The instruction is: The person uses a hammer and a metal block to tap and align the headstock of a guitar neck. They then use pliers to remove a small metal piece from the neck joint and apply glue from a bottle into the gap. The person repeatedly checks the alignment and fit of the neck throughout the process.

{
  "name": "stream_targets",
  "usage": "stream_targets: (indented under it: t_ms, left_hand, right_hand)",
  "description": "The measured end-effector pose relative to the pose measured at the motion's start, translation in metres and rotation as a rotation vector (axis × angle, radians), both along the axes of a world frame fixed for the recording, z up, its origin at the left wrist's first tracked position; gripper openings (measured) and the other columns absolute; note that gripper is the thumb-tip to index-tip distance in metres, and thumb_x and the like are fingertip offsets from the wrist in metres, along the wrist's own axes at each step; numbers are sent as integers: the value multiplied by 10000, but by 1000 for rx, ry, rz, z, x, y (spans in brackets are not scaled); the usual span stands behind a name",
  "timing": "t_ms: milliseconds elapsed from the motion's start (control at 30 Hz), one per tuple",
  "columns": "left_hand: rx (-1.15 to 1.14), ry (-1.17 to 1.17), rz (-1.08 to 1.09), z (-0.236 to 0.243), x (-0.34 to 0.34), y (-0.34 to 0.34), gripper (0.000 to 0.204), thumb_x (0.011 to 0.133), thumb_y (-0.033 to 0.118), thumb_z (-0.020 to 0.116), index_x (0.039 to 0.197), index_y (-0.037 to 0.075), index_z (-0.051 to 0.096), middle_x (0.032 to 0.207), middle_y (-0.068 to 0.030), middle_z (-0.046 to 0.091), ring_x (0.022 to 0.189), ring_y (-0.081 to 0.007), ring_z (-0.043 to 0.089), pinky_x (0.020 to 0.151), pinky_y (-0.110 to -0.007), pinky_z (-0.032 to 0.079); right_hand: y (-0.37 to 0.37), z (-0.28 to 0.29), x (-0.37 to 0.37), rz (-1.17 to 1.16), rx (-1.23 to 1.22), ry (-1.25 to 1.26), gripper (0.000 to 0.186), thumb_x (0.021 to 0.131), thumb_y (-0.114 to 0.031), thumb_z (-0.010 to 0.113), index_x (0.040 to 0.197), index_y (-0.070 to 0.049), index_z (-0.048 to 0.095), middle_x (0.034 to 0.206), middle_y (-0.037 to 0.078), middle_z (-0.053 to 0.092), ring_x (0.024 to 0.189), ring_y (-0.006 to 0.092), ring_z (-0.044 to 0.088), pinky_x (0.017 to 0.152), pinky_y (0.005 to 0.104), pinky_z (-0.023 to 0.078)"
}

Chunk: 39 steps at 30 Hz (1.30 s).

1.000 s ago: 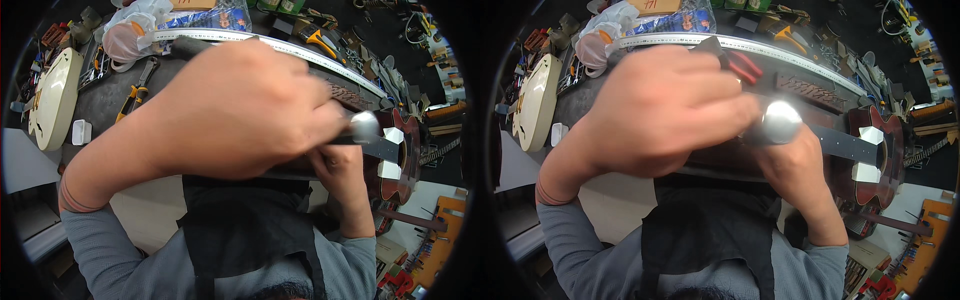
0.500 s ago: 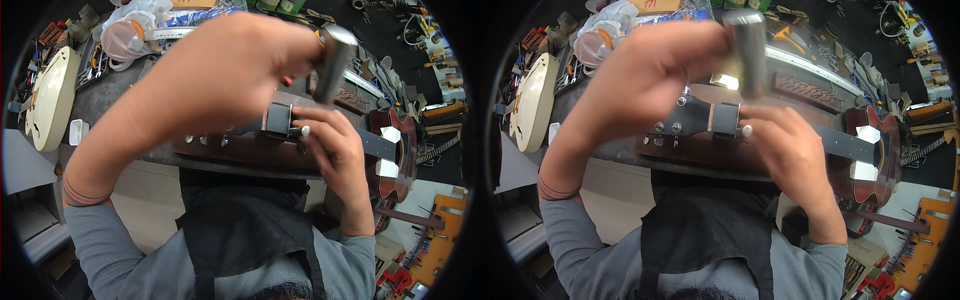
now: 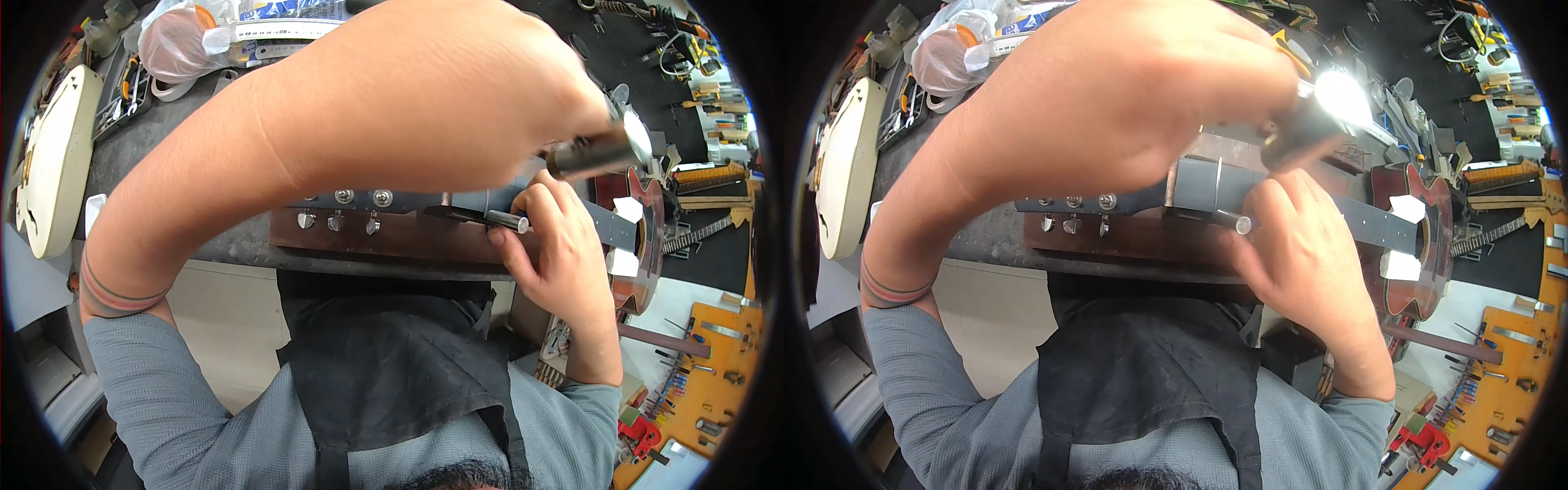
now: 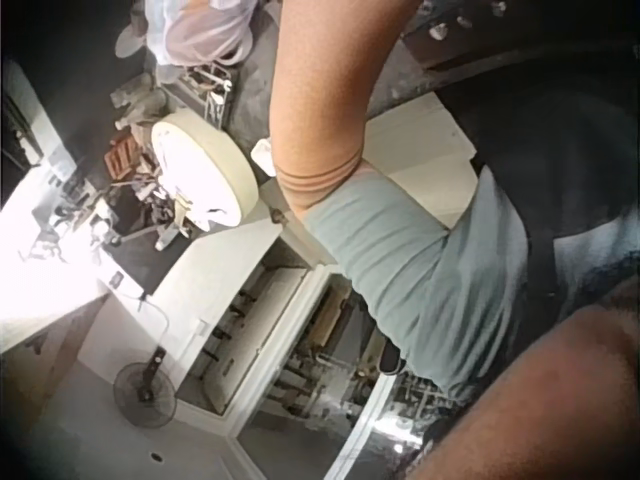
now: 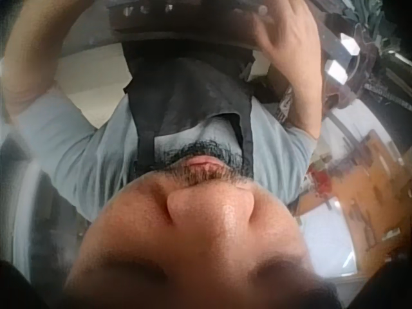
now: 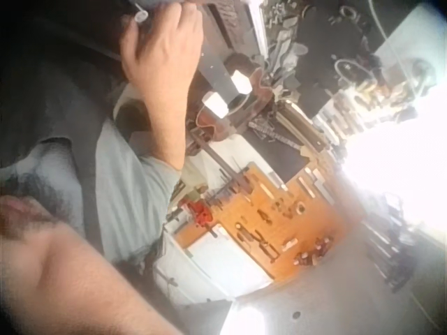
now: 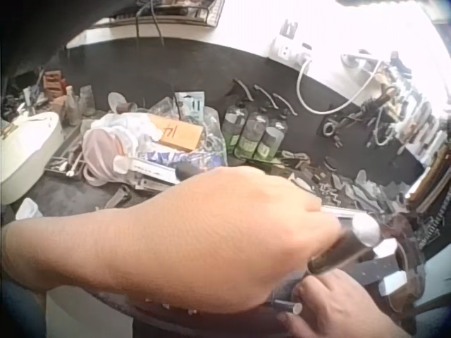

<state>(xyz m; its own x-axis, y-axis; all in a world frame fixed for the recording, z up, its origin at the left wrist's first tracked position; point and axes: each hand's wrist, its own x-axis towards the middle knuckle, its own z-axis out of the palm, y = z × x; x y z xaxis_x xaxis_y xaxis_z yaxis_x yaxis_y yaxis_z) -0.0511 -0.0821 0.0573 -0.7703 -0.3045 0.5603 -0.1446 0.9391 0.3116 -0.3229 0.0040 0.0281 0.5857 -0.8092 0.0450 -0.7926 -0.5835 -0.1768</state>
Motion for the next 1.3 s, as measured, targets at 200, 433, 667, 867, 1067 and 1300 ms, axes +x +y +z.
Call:
stream_targets:
  t_ms: [200, 433, 667, 867, 1067, 1300]
  left_hand:
    - [-24, -79, 20, 5, -9, 11, 183, 914, 121, 678, 1015, -32, 686, 916, -202, 732, 899, -382, 750, 808, -440, 608]
    - [-19, -98, 8, 0, -13, 9, 185, 917, 117, 678, 1023, -34, 689, 920, -202, 736, 898, -377, 753, 808, -438, 608]
    - [-14, -93, -16, -6, -17, 3, 187, 920, 113, 678, 1031, -36, 691, 924, -203, 739, 897, -373, 756, 807, -436, 609]
    - [-12, -99, 11, -1, -12, 5, 188, 922, 109, 677, 1038, -39, 694, 928, -203, 743, 897, -368, 758, 806, -435, 610]
    - [-27, -107, 38, -1, -9, 8, 190, 925, 106, 677, 1044, -41, 696, 931, -203, 746, 896, -364, 760, 806, -433, 610]
    - [-46, -98, 8, -14, -26, -5, 192, 927, 101, 677, 1052, -43, 698, 935, -204, 749, 895, -359, 763, 805, -432, 611]
  right_hand:
    - [0, 8, 8, -9, 26, 149, 299, 901, -191, 786, 1136, -19, 724, 1118, 233, 711, 1080, 461, 671, 942, 530, 526]
    - [10, -2, -6, 42, -89, 381, 312, 893, -211, 751, 1173, -83, 798, 1175, 210, 768, 1133, 480, 704, 962, 571, 553]
    - [17, -16, -25, -7, -24, 253, 394, 909, -237, 751, 1275, -93, 760, 1263, 193, 750, 1181, 462, 685, 976, 570, 542]
    - [4, -24, -16, 60, -200, 245, 394, 1050, -355, 693, 1293, -55, 612, 1071, 251, 737, 811, 479, 724, 653, 549, 580]
    - [-5, -15, 3, 94, -162, 312, 407, 1035, -338, 697, 1313, -46, 641, 1151, 243, 729, 946, 466, 711, 780, 546, 565]
    - [-1, -6, 2, 51, -72, 426, 427, 1017, -318, 701, 1337, -36, 675, 1245, 233, 720, 1103, 451, 697, 928, 543, 548]
